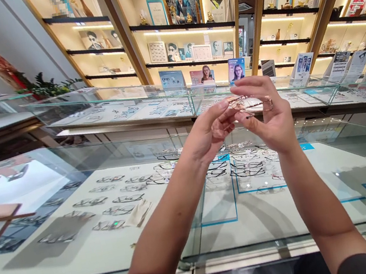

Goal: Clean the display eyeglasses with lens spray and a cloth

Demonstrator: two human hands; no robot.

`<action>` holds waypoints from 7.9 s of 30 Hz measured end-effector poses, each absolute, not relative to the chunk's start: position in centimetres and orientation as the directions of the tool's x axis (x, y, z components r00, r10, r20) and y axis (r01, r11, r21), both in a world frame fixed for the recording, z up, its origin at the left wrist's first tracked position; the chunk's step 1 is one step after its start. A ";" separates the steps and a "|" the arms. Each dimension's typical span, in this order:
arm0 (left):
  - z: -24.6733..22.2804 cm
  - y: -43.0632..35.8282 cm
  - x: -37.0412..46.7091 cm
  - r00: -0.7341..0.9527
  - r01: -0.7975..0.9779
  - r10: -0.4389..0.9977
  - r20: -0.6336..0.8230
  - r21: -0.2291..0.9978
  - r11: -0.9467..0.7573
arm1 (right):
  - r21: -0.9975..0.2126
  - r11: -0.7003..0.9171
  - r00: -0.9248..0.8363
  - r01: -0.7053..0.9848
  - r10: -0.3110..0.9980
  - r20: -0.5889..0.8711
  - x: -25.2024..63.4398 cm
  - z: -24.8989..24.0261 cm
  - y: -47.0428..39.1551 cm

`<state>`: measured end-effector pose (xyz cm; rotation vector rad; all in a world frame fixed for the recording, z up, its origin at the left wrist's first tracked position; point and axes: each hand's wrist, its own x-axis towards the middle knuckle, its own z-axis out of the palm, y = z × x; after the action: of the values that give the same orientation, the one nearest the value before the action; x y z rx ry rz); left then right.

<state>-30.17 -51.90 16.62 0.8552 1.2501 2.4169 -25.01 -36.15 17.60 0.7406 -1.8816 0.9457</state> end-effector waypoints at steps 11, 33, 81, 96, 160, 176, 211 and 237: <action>15.9 -52.2 -31.1 -0.664 -0.221 0.714 0.225 0.852 -0.474 | -0.261 0.597 -0.404 -0.759 -0.117 0.907 -24.2 18.0 -36.1; 16.0 -52.6 -33.2 -0.816 0.062 0.456 0.355 0.838 -0.542 | -0.462 0.775 -0.797 -0.431 -0.087 0.598 -20.4 17.2 -27.7; 20.7 -54.2 -26.6 -0.917 0.190 0.094 0.388 0.631 -0.752 | -0.510 0.829 -0.927 0.230 0.346 0.146 -22.3 10.3 -24.6; 9.4 -52.6 -35.3 -0.834 0.422 0.232 0.500 0.850 -0.316 | -0.382 0.848 -0.767 -0.368 -0.044 0.640 -25.5 8.9 -32.9; 3.0 -53.6 -32.3 -0.577 0.701 0.174 0.798 0.374 0.606 | -0.938 -0.338 -0.997 -0.074 0.030 0.067 -27.2 4.0 -34.7; 2.3 -53.4 -32.9 -0.617 0.745 0.312 0.723 0.408 0.528 | -0.939 -0.344 -0.999 0.001 -0.035 0.011 -27.2 4.0 -35.1; 2.0 -53.1 -32.7 -0.511 0.781 0.327 0.795 0.270 0.563 | -0.759 -0.631 -0.980 -0.158 0.005 0.200 -26.9 4.7 -33.3; 3.3 -57.4 -37.1 -0.941 0.048 -0.155 0.302 0.569 0.821 | -0.781 -0.576 -0.965 -0.241 0.062 0.253 -26.8 5.6 -32.1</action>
<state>-37.12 -57.41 3.27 -0.1005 3.3186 1.0535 -26.79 -32.12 5.61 0.2964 -1.3476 2.6295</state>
